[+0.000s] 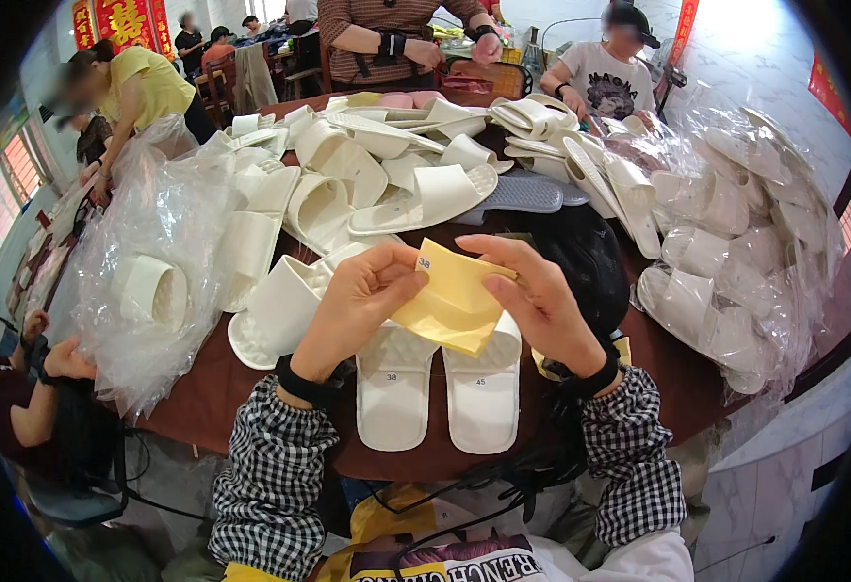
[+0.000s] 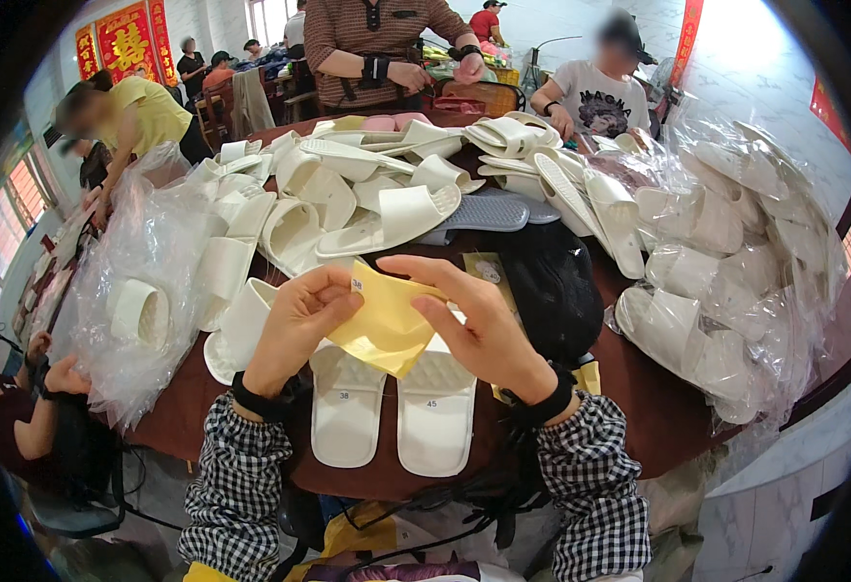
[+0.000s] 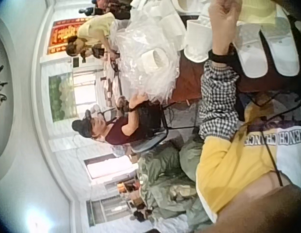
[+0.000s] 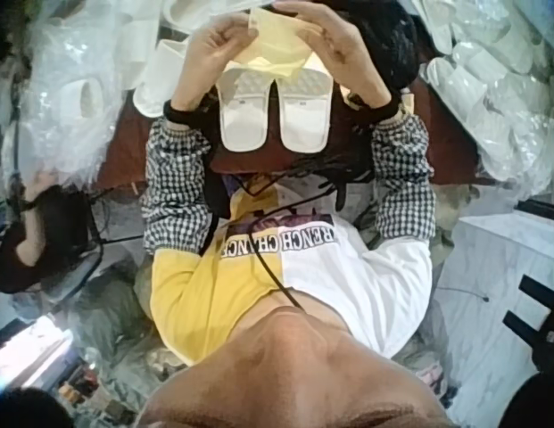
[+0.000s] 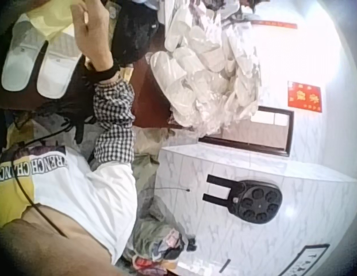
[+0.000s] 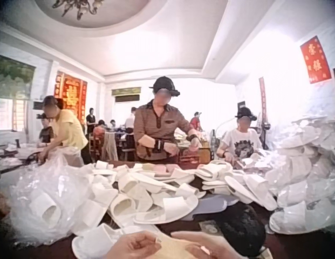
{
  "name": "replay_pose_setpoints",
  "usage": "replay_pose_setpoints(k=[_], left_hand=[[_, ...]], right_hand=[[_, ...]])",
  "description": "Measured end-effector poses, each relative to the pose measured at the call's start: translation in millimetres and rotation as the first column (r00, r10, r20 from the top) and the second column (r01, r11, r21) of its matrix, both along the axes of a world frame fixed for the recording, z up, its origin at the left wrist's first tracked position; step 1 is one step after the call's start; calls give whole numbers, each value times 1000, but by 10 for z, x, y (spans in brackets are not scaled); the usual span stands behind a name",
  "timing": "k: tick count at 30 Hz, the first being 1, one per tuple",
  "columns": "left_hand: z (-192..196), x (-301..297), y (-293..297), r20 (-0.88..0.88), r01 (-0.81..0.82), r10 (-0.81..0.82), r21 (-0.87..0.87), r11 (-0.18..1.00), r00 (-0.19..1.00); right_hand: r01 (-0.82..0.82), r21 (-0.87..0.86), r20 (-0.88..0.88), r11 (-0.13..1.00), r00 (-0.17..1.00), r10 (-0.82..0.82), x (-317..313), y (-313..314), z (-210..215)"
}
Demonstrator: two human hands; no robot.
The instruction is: Packaging white slippers into large plastic bags for distribution.
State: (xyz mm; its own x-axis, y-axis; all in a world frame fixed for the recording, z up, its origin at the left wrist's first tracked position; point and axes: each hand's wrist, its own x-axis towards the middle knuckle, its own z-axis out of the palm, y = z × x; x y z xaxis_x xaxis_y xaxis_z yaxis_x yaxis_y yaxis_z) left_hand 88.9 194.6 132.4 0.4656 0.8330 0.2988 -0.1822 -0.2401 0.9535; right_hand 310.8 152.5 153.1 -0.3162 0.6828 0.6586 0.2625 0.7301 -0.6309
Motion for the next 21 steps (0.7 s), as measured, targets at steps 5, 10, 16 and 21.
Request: replay_pose_setpoints(k=[5, 10, 16, 21], left_hand=[[-78, -29, 66, -117, -20, 36, 138, 990, 992], [-64, -26, 54, 35, -67, 64, 82, 994, 997], [16, 34, -2, 97, -29, 28, 1, 1000, 995], [-75, -26, 64, 55, -84, 79, 92, 992, 995]], right_hand=[[-100, 64, 218, 993, 972, 84, 85, 32, 20], [24, -7, 187, 1000, 982, -23, 41, 11, -24], [-13, -31, 70, 999, 997, 16, 90, 59, -49], [-143, -288, -117, 947, 987, 114, 1, 27, -39]])
